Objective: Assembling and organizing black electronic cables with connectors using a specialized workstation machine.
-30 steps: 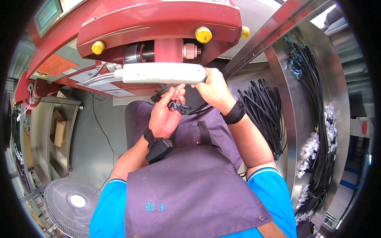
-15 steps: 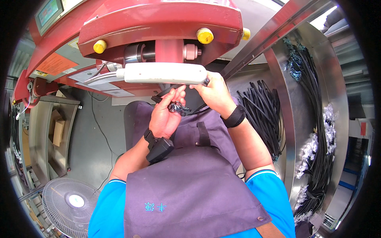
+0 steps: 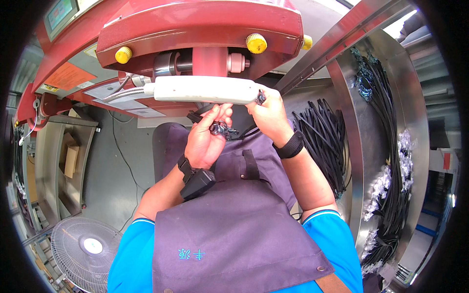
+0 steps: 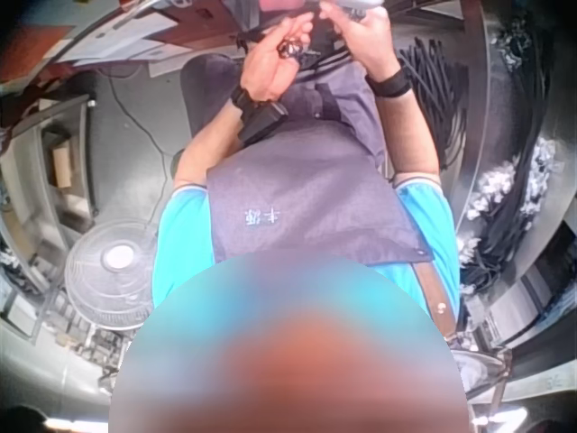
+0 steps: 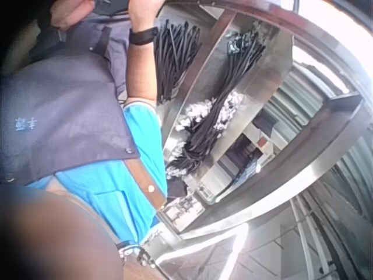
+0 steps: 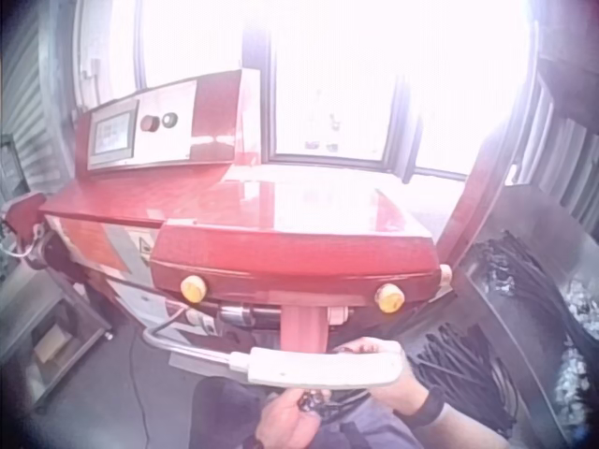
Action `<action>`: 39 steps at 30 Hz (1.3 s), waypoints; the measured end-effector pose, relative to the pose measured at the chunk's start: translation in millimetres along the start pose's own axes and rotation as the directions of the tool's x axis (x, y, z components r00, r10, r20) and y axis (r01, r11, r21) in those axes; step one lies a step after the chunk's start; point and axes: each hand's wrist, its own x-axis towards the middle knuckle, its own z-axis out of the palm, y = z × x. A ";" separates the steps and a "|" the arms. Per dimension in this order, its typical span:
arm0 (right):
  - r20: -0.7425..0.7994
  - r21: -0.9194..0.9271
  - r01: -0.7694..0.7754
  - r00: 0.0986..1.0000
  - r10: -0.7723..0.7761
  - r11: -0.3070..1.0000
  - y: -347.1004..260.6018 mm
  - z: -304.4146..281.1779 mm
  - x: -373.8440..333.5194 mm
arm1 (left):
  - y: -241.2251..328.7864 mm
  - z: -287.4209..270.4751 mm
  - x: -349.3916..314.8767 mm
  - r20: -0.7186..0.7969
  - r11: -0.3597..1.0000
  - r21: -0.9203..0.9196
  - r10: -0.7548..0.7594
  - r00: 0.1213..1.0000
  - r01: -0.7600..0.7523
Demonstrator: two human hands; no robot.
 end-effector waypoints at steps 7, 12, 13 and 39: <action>0.021 0.061 0.052 0.998 -0.053 0.997 3.8 5.4 -0.5 | 0.2 -6.6 -0.2 -0.031 1.000 0.011 -0.001 1.000 0.002; 0.011 0.013 0.016 1.000 -0.016 1.000 6.6 9.0 3.1 | 2.1 -8.2 -0.2 -0.048 1.000 0.018 -0.003 0.999 0.004; 0.008 -0.007 0.004 1.000 -0.004 1.000 9.2 9.0 4.1 | 2.0 -8.8 0.5 -0.046 1.000 0.016 -0.004 0.999 0.005; 0.055 0.051 0.238 0.969 -0.241 0.970 3.3 -9.4 -15.0 | 9.3 -0.2 -16.5 0.097 0.990 0.142 0.003 0.995 -0.017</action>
